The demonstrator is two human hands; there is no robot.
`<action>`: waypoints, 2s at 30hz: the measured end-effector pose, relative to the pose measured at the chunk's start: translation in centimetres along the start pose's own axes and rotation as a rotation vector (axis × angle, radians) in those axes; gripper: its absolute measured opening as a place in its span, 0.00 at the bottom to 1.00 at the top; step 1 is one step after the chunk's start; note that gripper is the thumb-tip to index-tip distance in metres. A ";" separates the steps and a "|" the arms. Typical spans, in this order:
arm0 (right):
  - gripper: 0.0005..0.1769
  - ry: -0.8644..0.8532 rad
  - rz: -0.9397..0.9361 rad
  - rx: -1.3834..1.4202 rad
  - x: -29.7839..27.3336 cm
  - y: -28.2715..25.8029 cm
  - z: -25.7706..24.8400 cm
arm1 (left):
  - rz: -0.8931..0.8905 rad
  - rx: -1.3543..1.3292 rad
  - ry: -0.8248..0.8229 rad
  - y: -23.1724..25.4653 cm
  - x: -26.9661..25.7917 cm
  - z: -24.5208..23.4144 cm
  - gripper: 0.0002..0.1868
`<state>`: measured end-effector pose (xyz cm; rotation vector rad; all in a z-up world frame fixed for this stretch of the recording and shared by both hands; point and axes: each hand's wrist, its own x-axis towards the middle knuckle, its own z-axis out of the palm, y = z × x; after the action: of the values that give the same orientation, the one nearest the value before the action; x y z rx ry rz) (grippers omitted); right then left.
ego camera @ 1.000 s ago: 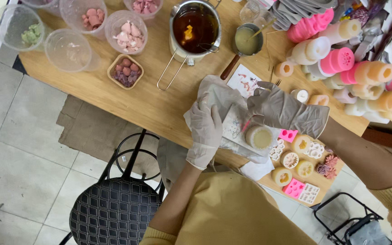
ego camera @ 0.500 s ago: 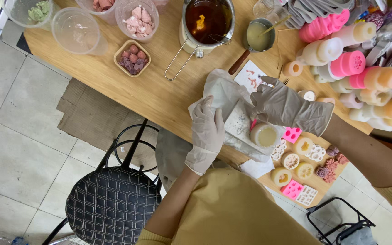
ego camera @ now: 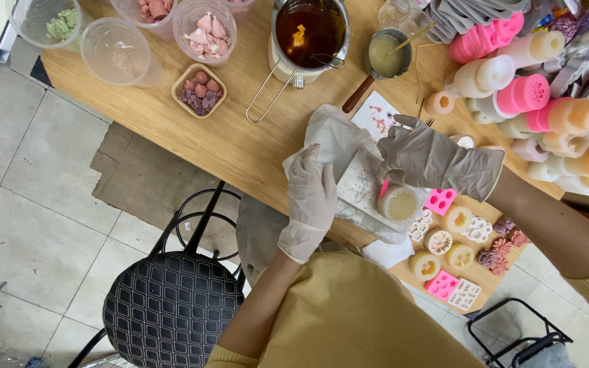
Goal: The person pours melted wax from a metal pot into a mold and onto a circular base, then uses tweezers and a small tool to arrange decorative wax flowers and beads onto the wax surface.
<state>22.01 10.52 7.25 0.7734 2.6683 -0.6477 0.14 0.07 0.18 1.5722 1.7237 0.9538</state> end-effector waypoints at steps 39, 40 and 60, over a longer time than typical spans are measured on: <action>0.09 -0.046 0.093 0.174 -1.7 1.2 0.6 | 0.015 0.026 -0.069 1.0 -0.3 0.3 0.23; 0.09 -0.031 0.100 0.168 -1.8 1.1 0.3 | 0.028 0.040 -0.055 1.0 -0.1 0.3 0.23; 0.11 0.780 0.686 1.105 -2.2 10.2 7.5 | 0.103 -0.005 -0.270 -2.1 10.1 7.3 0.24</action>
<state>30.59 13.56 -1.83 2.4662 2.0493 -1.8943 3.95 10.77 -5.31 1.7133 1.4655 0.7535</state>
